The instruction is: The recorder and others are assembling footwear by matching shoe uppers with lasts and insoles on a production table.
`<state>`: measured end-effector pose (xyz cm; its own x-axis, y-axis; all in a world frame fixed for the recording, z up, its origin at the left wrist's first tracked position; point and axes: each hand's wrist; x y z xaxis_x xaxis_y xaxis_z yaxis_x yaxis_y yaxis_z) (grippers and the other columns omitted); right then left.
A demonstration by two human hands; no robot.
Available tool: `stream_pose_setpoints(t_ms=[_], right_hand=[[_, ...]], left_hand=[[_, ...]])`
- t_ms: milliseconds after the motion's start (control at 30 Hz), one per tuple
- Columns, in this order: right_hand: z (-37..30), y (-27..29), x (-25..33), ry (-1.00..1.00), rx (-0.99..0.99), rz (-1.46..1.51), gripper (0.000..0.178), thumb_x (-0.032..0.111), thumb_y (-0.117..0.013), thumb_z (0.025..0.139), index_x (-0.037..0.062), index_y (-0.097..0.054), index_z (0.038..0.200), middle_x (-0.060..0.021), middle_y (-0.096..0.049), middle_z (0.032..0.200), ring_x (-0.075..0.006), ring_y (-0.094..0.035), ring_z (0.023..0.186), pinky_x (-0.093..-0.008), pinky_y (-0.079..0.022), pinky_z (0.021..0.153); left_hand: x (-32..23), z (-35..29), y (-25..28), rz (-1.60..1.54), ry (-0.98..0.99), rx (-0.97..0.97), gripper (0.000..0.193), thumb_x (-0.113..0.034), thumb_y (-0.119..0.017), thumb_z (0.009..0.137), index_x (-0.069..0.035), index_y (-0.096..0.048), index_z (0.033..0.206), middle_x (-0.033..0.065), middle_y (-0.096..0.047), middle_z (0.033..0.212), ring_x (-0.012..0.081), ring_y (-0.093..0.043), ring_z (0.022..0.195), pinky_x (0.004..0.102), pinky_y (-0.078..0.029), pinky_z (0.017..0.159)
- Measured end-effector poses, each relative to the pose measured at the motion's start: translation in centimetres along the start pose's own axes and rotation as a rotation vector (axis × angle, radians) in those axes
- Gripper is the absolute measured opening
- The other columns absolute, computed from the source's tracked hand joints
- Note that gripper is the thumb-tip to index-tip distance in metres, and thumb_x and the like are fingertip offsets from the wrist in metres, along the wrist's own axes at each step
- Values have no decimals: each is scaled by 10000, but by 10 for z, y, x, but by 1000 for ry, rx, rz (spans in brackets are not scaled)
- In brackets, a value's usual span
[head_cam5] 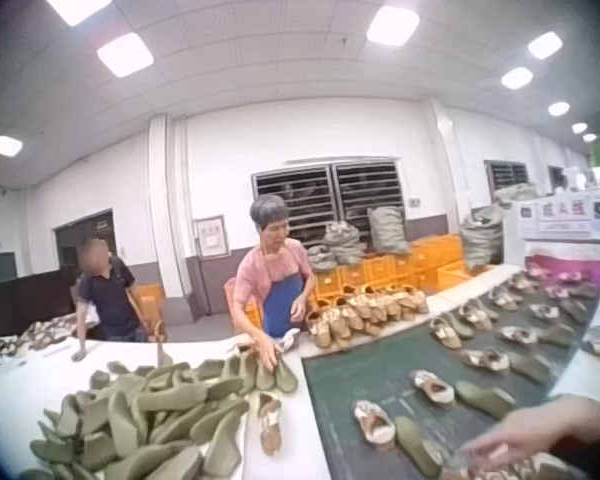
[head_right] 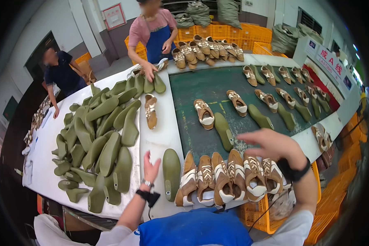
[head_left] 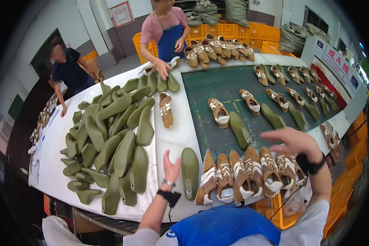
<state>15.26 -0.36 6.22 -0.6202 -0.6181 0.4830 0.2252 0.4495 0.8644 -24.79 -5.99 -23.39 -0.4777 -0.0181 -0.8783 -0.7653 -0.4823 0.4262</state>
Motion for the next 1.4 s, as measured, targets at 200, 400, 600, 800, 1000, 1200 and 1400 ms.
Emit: stream_pose_setpoints(t_ms=[200,400,600,800,1000,1200,1400], right_hand=[[-125,-16,22,-305,-237,107,503,99,-651,740,16,-495,1210,-133,-620,903,-249,-616,805,-312,-484,738],[-207,-118,14,-681,-454,450,447,47,-633,779,7,-502,1205,-79,-632,892,-148,-608,802,-280,-490,736],[-172,-135,36,-770,-441,641,357,44,-615,793,-7,-540,1138,-119,-621,933,-199,-600,833,-315,-486,752],[-128,-119,17,-523,-448,583,371,44,-608,805,4,-535,1167,-83,-654,916,-142,-619,822,-267,-488,746],[-70,-121,6,-238,-509,779,410,69,-566,860,15,-460,1253,-78,-581,1088,-115,-573,915,-235,-475,755],[-33,-141,7,-87,-482,1540,429,260,-461,939,27,-418,1296,-80,-503,1226,-121,-492,1099,-260,-446,868],[-56,-166,15,-289,-580,1608,317,254,-494,913,24,-542,1125,-57,-616,987,-109,-594,907,-249,-471,811]], left_hand=[[10,138,-25,220,-43,-51,799,-168,-695,678,-3,-255,1325,244,-398,1229,392,-401,1142,422,-332,996],[75,207,-84,444,229,40,744,-212,-681,691,-146,-312,1332,235,-377,1235,408,-423,1113,470,-372,953],[87,207,-63,618,187,148,497,-190,-630,752,-174,-463,1220,187,-545,1050,357,-565,933,455,-472,805],[13,160,-1,-470,353,131,193,-177,-521,860,-49,-550,1000,61,-623,832,145,-626,651,267,-508,504],[-84,34,77,-1135,389,481,377,-280,-499,855,-32,-502,1138,58,-614,1011,165,-618,878,298,-521,692],[-117,-47,58,-1028,326,843,541,-379,-443,885,49,-458,1217,154,-569,1149,243,-581,1008,337,-482,866],[-145,-59,57,-809,359,890,590,-473,-284,950,27,-411,1235,108,-573,1085,195,-609,878,298,-478,833]])
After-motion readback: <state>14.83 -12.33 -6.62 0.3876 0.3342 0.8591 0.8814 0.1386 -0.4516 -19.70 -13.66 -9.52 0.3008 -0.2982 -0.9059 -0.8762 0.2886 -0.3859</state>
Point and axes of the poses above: each hand's wrist, its own z-axis towards the middle knuckle, its own y-axis out of the back of the hand, x = y × z
